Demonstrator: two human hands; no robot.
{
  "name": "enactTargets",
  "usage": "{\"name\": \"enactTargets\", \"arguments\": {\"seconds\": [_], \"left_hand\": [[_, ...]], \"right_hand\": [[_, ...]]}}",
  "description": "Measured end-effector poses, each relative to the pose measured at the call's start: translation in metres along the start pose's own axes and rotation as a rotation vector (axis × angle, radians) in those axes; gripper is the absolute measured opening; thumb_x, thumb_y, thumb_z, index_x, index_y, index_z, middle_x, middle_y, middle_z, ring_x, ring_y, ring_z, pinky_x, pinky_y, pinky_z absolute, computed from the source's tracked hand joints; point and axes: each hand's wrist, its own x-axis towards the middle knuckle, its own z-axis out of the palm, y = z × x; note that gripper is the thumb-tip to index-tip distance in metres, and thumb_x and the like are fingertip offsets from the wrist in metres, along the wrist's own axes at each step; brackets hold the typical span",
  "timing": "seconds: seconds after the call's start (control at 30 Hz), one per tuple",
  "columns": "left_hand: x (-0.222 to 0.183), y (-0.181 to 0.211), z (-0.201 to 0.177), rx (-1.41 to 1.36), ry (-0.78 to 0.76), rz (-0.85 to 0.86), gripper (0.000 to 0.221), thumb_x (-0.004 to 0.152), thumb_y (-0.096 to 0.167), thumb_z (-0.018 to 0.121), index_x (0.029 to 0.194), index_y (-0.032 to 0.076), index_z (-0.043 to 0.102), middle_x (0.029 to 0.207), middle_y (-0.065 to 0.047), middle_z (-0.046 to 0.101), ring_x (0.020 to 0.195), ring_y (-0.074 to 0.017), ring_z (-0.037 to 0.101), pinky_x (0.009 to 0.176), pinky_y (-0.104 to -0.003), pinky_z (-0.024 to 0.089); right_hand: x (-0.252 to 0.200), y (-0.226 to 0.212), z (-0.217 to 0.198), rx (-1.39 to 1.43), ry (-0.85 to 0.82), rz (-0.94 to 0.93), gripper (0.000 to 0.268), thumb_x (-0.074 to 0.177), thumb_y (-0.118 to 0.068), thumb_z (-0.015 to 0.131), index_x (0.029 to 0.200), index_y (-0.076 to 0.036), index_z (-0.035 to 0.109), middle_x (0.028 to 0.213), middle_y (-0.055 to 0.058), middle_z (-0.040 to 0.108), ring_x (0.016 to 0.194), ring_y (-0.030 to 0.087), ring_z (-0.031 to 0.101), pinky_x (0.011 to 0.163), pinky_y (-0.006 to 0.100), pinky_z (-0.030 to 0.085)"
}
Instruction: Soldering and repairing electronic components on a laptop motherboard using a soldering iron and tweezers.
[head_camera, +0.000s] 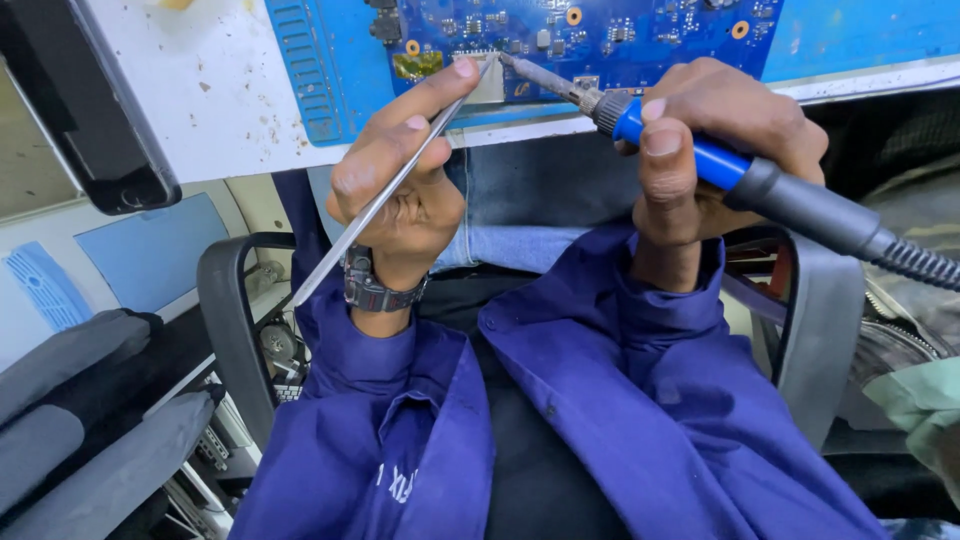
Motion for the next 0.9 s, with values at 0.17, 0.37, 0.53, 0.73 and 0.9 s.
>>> {"name": "enactTargets", "arguments": {"seconds": [0.17,0.37,0.53,0.73,0.9], "left_hand": [[0.002,0.003,-0.002,0.028,-0.039,-0.004,0.013,0.114,0.011,0.051,0.125,0.007,0.045,0.115,-0.035,0.065,0.109,-0.0485,0.073,0.091,-0.055,0.072],[0.005,-0.003,0.001,0.059,-0.009,0.077,0.010,0.113,0.010,0.050,0.122,0.006,0.047,0.110,-0.034,0.066,0.103,-0.0477,0.074,0.086,-0.053,0.072],[0.001,-0.004,0.001,0.043,-0.020,0.089,0.018,0.114,0.008,0.052,0.131,0.008,0.048,0.116,-0.032,0.065,0.108,-0.0474,0.073,0.092,-0.056,0.073],[0.005,-0.001,0.001,0.153,-0.019,0.123,0.020,0.113,0.010,0.053,0.131,0.007,0.044,0.111,-0.031,0.068,0.100,-0.0470,0.076,0.082,-0.053,0.074],[0.002,-0.002,-0.001,0.211,-0.037,0.130,0.016,0.115,0.014,0.052,0.128,0.009,0.045,0.114,-0.026,0.068,0.102,-0.0437,0.077,0.081,-0.050,0.076]], "right_hand": [[0.002,-0.003,0.001,0.001,-0.032,-0.024,0.019,0.100,-0.015,0.067,0.092,-0.001,0.056,0.069,0.016,0.059,0.057,0.026,0.057,0.059,0.038,0.047],[0.006,-0.005,0.003,0.012,-0.050,-0.046,0.020,0.101,-0.014,0.066,0.093,0.000,0.055,0.068,0.018,0.057,0.057,0.027,0.056,0.060,0.040,0.045],[0.006,-0.010,0.000,-0.005,-0.054,0.048,0.019,0.101,-0.014,0.066,0.090,-0.003,0.056,0.067,0.015,0.058,0.058,0.024,0.057,0.062,0.039,0.047],[0.005,-0.007,0.001,-0.020,-0.027,0.041,0.025,0.101,-0.021,0.068,0.089,-0.002,0.058,0.074,0.015,0.059,0.055,0.025,0.058,0.061,0.038,0.047],[0.004,-0.009,-0.002,-0.036,-0.055,0.092,0.024,0.102,-0.022,0.068,0.090,-0.002,0.059,0.077,0.014,0.059,0.058,0.025,0.059,0.063,0.037,0.048]]}}
